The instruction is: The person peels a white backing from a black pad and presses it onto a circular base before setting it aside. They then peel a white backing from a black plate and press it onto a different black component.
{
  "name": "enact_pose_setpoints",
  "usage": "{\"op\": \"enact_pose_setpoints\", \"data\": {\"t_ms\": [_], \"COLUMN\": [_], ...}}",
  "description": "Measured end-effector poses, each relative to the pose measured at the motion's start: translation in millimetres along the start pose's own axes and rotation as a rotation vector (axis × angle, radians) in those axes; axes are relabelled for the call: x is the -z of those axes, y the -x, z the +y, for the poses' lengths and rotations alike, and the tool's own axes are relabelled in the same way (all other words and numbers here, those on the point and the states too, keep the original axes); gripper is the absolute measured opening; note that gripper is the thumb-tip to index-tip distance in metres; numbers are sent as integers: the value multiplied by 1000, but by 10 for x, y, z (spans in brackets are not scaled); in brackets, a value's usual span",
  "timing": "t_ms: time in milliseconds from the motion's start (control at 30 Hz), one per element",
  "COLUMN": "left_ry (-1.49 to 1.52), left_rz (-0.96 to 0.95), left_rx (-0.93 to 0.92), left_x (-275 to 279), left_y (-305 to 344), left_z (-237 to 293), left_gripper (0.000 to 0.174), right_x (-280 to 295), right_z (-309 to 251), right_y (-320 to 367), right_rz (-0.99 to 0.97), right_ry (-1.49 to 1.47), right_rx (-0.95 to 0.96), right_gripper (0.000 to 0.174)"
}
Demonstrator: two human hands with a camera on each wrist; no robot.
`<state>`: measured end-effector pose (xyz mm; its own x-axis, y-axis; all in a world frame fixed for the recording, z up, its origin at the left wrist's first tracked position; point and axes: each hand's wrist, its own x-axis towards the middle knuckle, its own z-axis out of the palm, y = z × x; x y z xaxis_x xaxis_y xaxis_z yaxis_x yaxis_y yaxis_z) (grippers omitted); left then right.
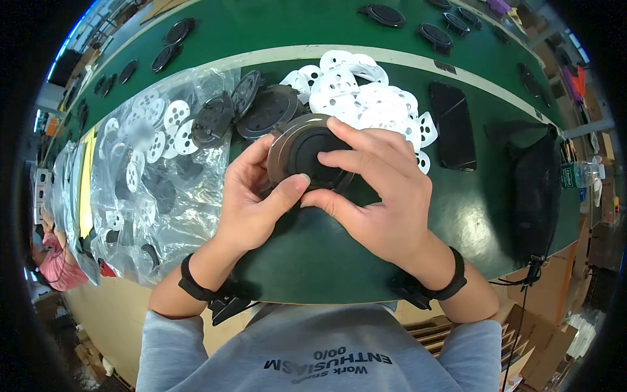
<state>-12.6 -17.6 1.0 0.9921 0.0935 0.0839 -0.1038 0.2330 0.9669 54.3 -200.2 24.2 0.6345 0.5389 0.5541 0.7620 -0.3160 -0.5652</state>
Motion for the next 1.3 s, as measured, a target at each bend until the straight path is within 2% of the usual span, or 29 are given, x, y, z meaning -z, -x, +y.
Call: {"op": "enact_pose_setpoints", "data": {"t_ms": [67, 167, 267, 300, 367, 433, 633, 733, 833, 933, 1033, 1133, 1300], "left_ry": [18, 54, 106, 51, -58, -30, -219, -285, -341, -350, -355, -325, -293], "left_rz": [36, 70, 83, 64, 28, 55, 34, 53, 113, 134, 132, 123, 115], "left_rx": [22, 46, -4, -27, -85, -111, -169, -218, -255, -246, -241, -216, -191], "left_x": [-32, -21, -21, -13, 11, -59, -107, -94, -71, -68, -72, -101, -102], "left_y": [-1, -22, -4, -1, -3, 1, 31, 25, 35, 19, 29, 42, 44], "left_z": [42, 19, -36, -49, -50, -32, -10, -31, -76, -30, -24, -22, -22], "left_gripper": [38, 37, 33, 32, 30, 28, 21, 17, 14, 13, 13, 13, 12], "right_x": [42, 74, 46, 37, 41, 8, -91, -55, -91, -153, -98, -35, 2], "right_z": [-43, -13, 8, 12, 43, 72, 141, 112, 109, 74, 41, -4, 52], "right_y": [-4, -42, -39, -40, -22, -2, 36, 42, 52, 72, 80, 35, 19], "right_rz": [-23, 7, 57, 87, 75, 73, 116, 95, 102, 103, 20, -19, -59], "right_ry": [134, 84, -55, -124, -113, -125, -321, -254, -361, -583, -805, -914, -1071], "right_rx": [41, 78, -41, -92, -61, -57, -166, -141, -135, -266, -471, -618, -722], "right_gripper": [39, 35, 36, 37, 42, 42, 26, 22, 18, 16, 16, 17, 21]}}
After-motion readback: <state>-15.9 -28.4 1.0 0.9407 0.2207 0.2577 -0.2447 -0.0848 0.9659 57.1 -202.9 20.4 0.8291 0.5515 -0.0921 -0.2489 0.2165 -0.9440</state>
